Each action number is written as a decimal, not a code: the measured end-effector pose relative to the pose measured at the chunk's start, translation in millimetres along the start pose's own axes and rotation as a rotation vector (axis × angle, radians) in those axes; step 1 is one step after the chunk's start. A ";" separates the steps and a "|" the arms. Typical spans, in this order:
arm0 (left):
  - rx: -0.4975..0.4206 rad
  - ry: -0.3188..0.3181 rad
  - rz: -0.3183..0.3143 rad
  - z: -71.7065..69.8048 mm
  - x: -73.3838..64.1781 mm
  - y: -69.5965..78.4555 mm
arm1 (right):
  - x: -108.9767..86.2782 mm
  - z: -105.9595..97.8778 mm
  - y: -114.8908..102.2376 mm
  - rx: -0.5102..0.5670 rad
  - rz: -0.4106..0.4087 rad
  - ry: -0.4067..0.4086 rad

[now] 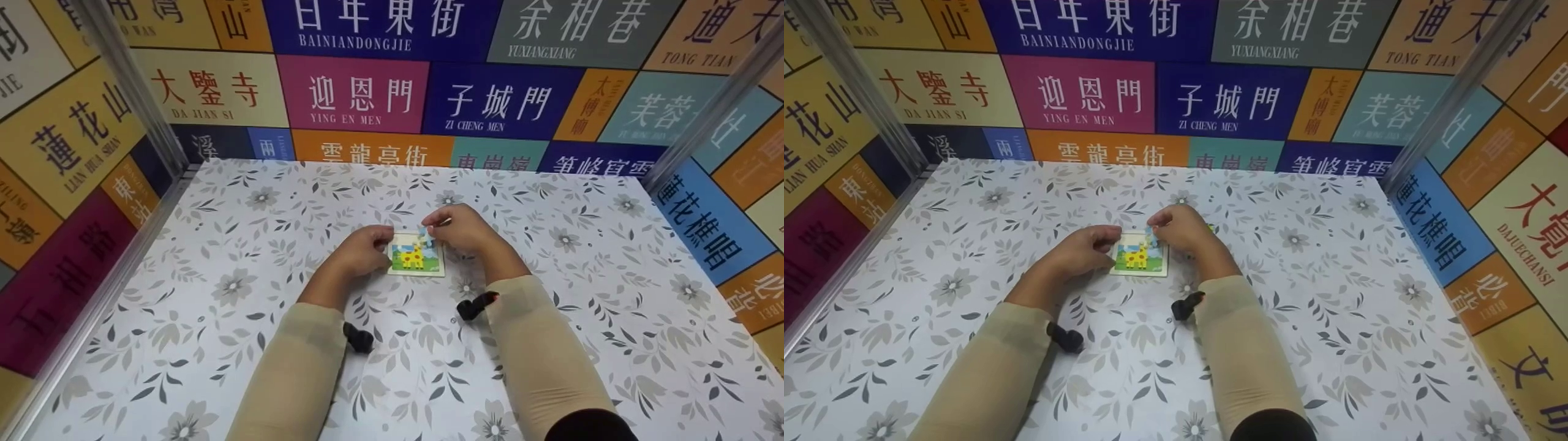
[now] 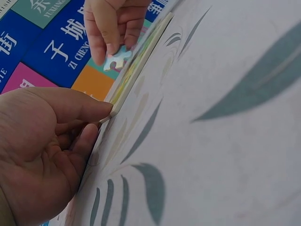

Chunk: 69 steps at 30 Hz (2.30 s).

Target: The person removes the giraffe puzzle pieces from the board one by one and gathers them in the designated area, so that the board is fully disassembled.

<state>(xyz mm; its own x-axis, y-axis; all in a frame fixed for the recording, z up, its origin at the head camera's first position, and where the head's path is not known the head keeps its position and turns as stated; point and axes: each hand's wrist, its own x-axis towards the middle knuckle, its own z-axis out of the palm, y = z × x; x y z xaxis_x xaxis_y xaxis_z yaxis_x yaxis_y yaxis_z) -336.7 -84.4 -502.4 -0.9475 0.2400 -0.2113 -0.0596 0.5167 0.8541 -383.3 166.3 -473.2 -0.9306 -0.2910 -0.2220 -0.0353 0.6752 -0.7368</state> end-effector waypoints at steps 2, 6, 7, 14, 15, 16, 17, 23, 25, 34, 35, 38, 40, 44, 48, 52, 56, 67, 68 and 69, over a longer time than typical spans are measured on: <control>0.010 0.001 0.008 -0.5 0.2 -0.1 | 0.4 -2.3 0.0 0.001 0.000 0.002; 0.037 0.005 0.032 -1.4 0.2 -0.9 | 0.8 -11.0 2.5 0.020 -0.007 0.020; 0.041 0.006 0.037 -1.5 0.2 -1.0 | 0.7 -14.2 3.5 0.037 -0.005 0.028; 0.050 0.004 0.019 -0.9 -0.5 1.9 | -1.9 -41.7 15.0 0.192 0.049 0.138; 0.053 0.002 0.019 -0.8 -0.8 2.5 | -3.1 -45.8 16.7 0.211 0.058 0.156; 0.055 0.000 0.023 -0.5 -1.0 2.8 | -4.4 -49.6 18.5 0.238 0.067 0.169; 0.054 -0.002 0.025 -0.3 -1.3 2.8 | -5.9 -53.1 20.5 0.255 0.073 0.181; 0.029 0.001 0.039 0.7 -3.9 -0.5 | -14.4 -69.2 34.4 0.270 0.054 0.202; 0.028 0.002 0.052 1.1 -4.3 -1.4 | -16.3 -74.0 40.7 0.256 0.045 0.213; 0.058 0.005 0.035 1.7 -4.0 -0.8 | -20.4 -86.3 70.1 0.124 0.106 0.251; 0.056 0.004 0.031 1.4 -4.1 -0.4 | -20.1 -86.3 73.4 0.118 0.113 0.251; 0.033 0.003 0.025 0.7 -3.9 -0.1 | -18.8 -85.4 81.4 0.117 0.138 0.250; 0.023 0.003 0.028 0.4 -3.8 -0.3 | -18.2 -85.1 86.2 0.136 0.148 0.248; 0.008 -0.005 0.035 0.4 -3.5 -1.1 | -17.2 -83.8 93.2 0.175 0.158 0.251; -0.004 -0.005 0.033 0.3 -4.3 -1.2 | -14.9 -81.6 97.2 0.180 0.165 0.254; 0.009 -0.009 0.045 0.1 -4.7 -1.6 | -13.1 -80.5 100.5 0.153 0.168 0.258; 0.040 -0.013 0.071 -0.1 -4.8 -1.6 | -12.7 -80.9 102.0 0.151 0.175 0.263; 0.048 -0.012 0.032 -0.1 -3.1 -0.3 | -15.4 -76.1 80.7 0.114 0.193 0.270; 0.050 -0.012 0.034 -0.2 -3.2 -0.4 | -15.4 -73.9 75.7 0.106 0.182 0.264; 0.051 -0.012 0.036 -0.4 -3.2 -0.5 | -15.3 -71.5 70.2 0.091 0.171 0.257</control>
<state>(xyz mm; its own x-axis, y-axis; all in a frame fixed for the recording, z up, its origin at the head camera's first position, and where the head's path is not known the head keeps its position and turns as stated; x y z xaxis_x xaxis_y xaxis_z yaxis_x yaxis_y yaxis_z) -333.8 -85.7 -502.0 -0.9449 0.2686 -0.1871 -0.0095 0.5489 0.8358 -397.6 266.6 -475.9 -0.9823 0.0101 -0.1869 0.1510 0.6326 -0.7596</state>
